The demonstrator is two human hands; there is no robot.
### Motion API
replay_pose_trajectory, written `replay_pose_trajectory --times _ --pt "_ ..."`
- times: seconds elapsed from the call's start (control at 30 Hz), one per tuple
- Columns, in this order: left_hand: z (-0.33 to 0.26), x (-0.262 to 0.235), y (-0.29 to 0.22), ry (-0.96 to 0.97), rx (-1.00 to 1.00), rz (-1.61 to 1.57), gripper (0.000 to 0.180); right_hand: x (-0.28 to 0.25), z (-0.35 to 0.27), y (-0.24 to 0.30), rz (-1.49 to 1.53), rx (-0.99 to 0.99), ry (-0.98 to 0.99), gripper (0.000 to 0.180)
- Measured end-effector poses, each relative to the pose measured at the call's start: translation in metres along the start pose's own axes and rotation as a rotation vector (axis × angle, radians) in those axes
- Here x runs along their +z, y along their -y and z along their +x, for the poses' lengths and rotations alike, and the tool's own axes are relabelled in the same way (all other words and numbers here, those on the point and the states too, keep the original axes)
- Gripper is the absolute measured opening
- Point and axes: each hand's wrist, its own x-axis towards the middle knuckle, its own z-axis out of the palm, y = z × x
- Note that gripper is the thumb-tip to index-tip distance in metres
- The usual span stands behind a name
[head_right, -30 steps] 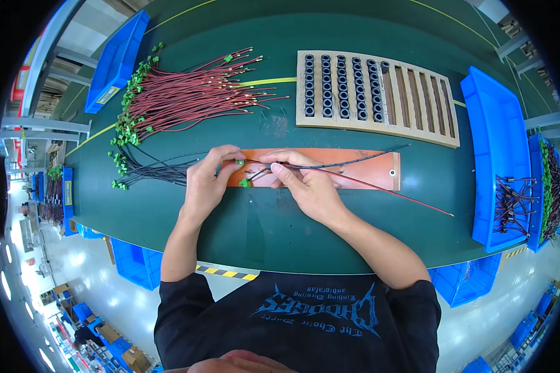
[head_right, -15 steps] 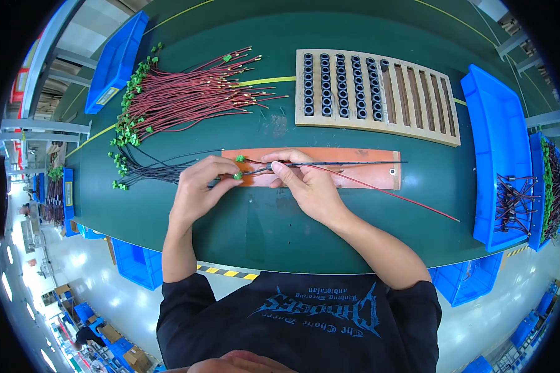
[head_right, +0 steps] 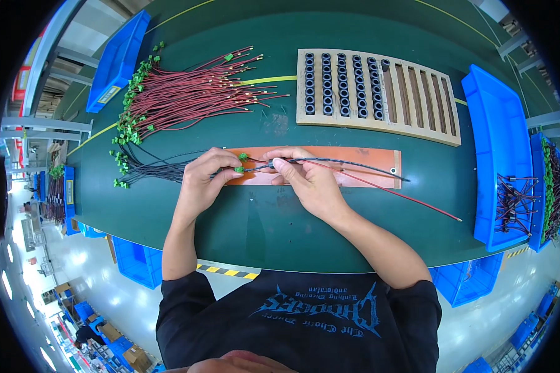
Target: The person assembles wire harnesses by inserting black and red wires into small cylindrical components. They use a tool to secure the wires and place the finished units into a blue bin. The process is repeated for multiple wire pairs.
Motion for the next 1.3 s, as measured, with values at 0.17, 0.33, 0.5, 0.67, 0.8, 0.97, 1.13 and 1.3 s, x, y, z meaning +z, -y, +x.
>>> replay_pose_trajectory --times 0.17,0.33,0.5,0.67,0.8,0.97,1.13,1.3 --pt "-0.001 0.002 -0.002 -0.010 -0.008 0.015 0.017 -0.001 0.001 0.001 -0.015 0.016 0.002 0.026" --pt "0.002 0.000 -0.005 0.018 0.064 0.109 0.019 -0.004 0.002 -0.005 -0.078 -0.060 -0.011 0.024" --pt "0.002 0.006 0.002 -0.005 0.081 0.182 0.017 -0.004 0.003 -0.003 -0.135 -0.114 -0.032 0.024" --pt "-0.002 0.006 0.016 0.007 0.090 0.125 0.019 -0.010 0.003 0.008 -0.065 -0.155 0.109 0.021" --pt "0.005 0.005 0.004 -0.023 0.125 0.190 0.022 -0.008 0.007 0.010 -0.251 -0.069 -0.021 0.022" --pt "-0.002 0.008 -0.039 -0.167 0.729 0.596 0.031 -0.003 0.016 -0.001 -0.561 -0.100 0.021 0.027" --pt "0.028 0.027 -0.085 0.096 0.953 1.213 0.041 -0.005 0.023 -0.015 -0.675 -0.408 0.043 0.027" --pt "0.068 -0.008 -0.059 0.086 0.819 1.184 0.047 0.002 0.020 -0.003 -0.917 -0.352 -0.036 0.030"
